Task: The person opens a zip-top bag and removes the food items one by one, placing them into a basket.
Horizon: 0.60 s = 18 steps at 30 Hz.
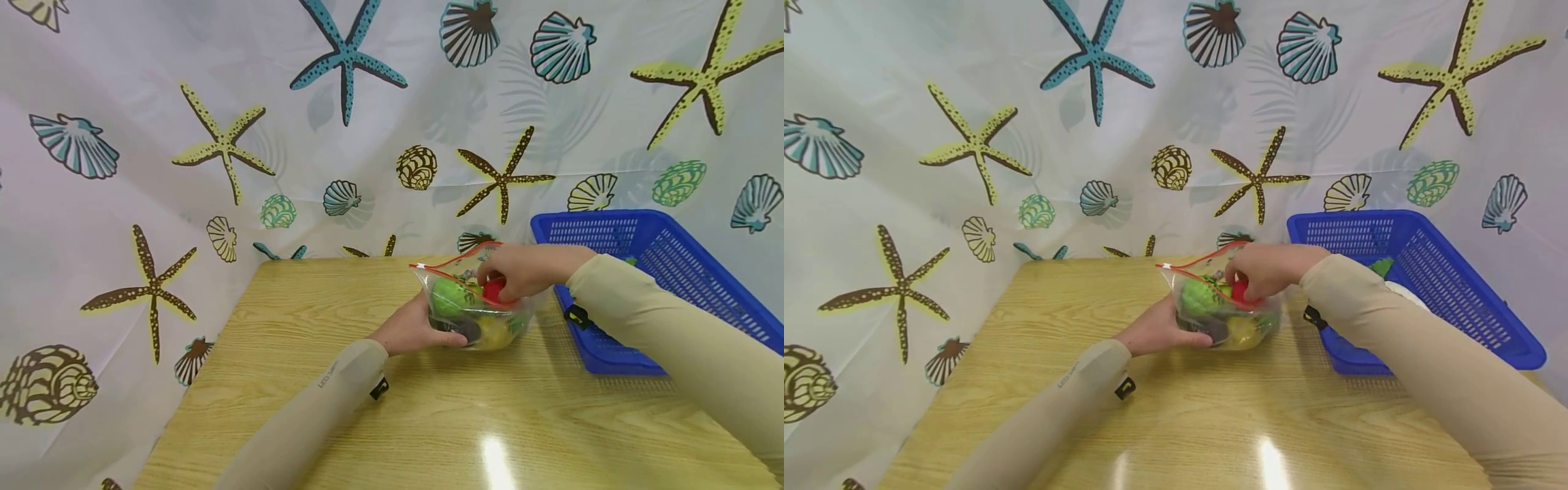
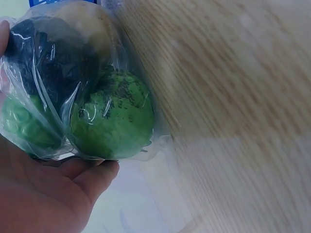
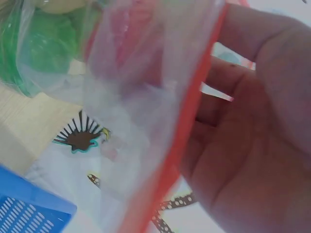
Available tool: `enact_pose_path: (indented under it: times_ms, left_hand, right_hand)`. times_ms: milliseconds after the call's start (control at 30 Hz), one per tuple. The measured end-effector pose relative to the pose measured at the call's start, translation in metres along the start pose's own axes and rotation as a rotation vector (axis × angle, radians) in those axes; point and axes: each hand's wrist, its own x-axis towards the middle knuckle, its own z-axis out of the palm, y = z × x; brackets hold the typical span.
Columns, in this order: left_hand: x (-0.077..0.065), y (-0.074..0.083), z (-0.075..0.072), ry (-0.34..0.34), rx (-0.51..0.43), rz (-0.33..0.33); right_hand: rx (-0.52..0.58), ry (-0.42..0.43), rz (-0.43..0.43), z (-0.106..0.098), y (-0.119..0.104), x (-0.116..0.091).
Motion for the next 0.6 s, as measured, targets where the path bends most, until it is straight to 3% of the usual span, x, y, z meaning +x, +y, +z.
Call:
enact_pose_path:
  times_ms: [133,333,467,600]
  left_hand:
    - [0.0,0.003,0.001,0.008,0.01,0.002]
    - [0.007,-0.018,0.006,0.023,0.05,0.005]
    - [0.011,-0.031,0.008,0.031,0.087,-0.01]
    - [0.012,-0.033,0.007,0.029,0.104,-0.022]
  right_hand:
    - [0.034,0.154,-0.021,-0.012,-0.001,-0.011]
    - [0.05,0.335,0.018,-0.034,-0.001,-0.045]
    - [0.045,0.42,0.074,-0.039,0.01,-0.075]
    - [0.036,0.454,0.175,-0.036,0.029,-0.109]
